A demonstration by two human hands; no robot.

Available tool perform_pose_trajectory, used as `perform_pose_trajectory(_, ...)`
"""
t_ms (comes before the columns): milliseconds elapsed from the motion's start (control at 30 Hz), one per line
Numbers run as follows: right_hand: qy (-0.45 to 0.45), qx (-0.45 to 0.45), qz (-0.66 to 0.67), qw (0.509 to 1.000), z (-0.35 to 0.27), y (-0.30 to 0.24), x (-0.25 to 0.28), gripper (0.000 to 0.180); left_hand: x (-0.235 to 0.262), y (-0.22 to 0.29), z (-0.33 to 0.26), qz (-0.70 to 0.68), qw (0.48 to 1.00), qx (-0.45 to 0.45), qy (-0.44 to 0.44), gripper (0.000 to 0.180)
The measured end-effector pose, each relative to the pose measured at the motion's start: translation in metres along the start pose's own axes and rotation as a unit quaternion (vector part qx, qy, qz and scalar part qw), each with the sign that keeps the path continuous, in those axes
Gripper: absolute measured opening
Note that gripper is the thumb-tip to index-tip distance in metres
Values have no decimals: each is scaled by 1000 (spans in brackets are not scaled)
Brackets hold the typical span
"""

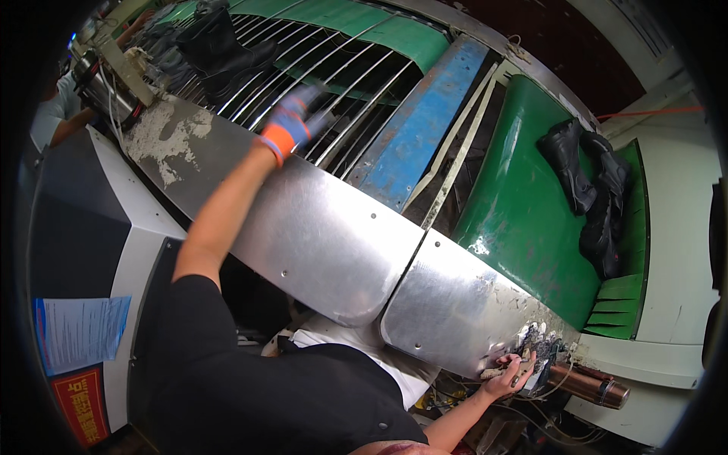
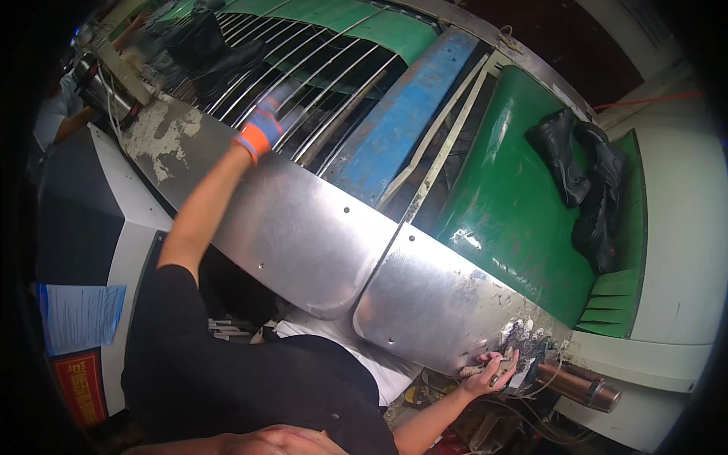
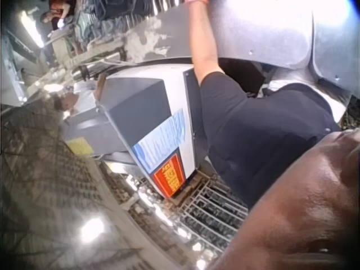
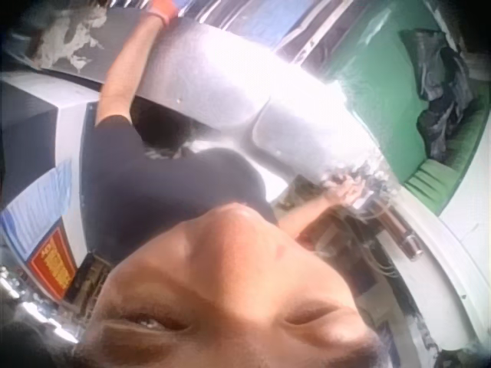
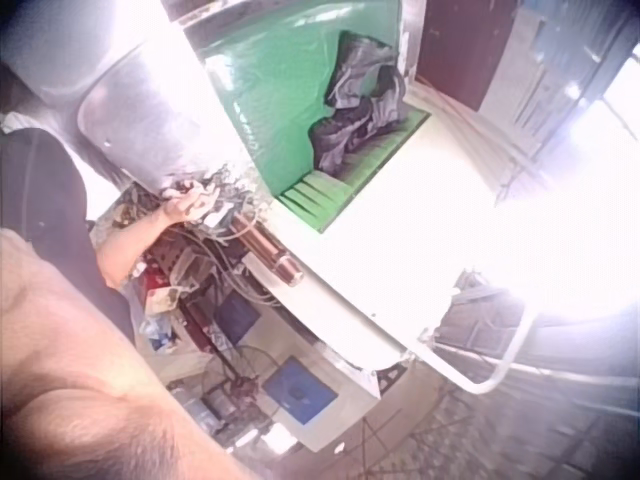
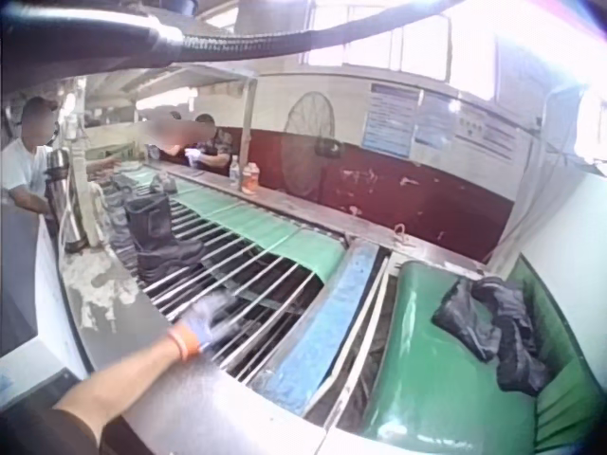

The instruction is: The person uses a handheld buffing tool to polish the outer surface and edges of several black leather boots, picking them up from a conveyor belt and placing them back after finishing each one.

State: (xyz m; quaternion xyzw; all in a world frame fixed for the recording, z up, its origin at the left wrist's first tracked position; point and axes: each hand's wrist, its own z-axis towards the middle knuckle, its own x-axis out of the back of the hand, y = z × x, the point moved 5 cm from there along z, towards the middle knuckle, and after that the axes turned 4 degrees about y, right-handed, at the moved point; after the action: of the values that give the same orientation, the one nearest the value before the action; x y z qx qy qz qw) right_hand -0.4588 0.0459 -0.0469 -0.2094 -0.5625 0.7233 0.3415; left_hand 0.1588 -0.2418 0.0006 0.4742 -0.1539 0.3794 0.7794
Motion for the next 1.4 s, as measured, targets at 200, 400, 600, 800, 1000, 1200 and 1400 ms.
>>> perform_pose_trajectory(200,-13,-11,-4,1000,0,-2,-7,53,178,-100,145,334,905,4,262,80)
perform_pose_trajectory(400,-1,-16,-2,1000,0,2,-2,53,220,-213,166,526,788,318,35,99)
perform_pose_trajectory(600,6,-24,10,1000,0,0,-3,51,178,-257,94,511,806,296,-37,74)
perform_pose_trajectory(800,14,-43,40,998,2,4,-7,48,182,-275,19,477,839,260,-9,64)
perform_pose_trajectory(1000,8,-37,35,999,1,2,-2,50,201,-114,-66,106,963,245,46,34)
perform_pose_trajectory(1200,7,-33,40,999,-3,-2,-6,50,164,-3,-248,251,946,-41,-201,37)
perform_pose_trajectory(1400,-7,-26,57,998,-2,0,2,50,202,67,-224,451,712,237,-483,59)
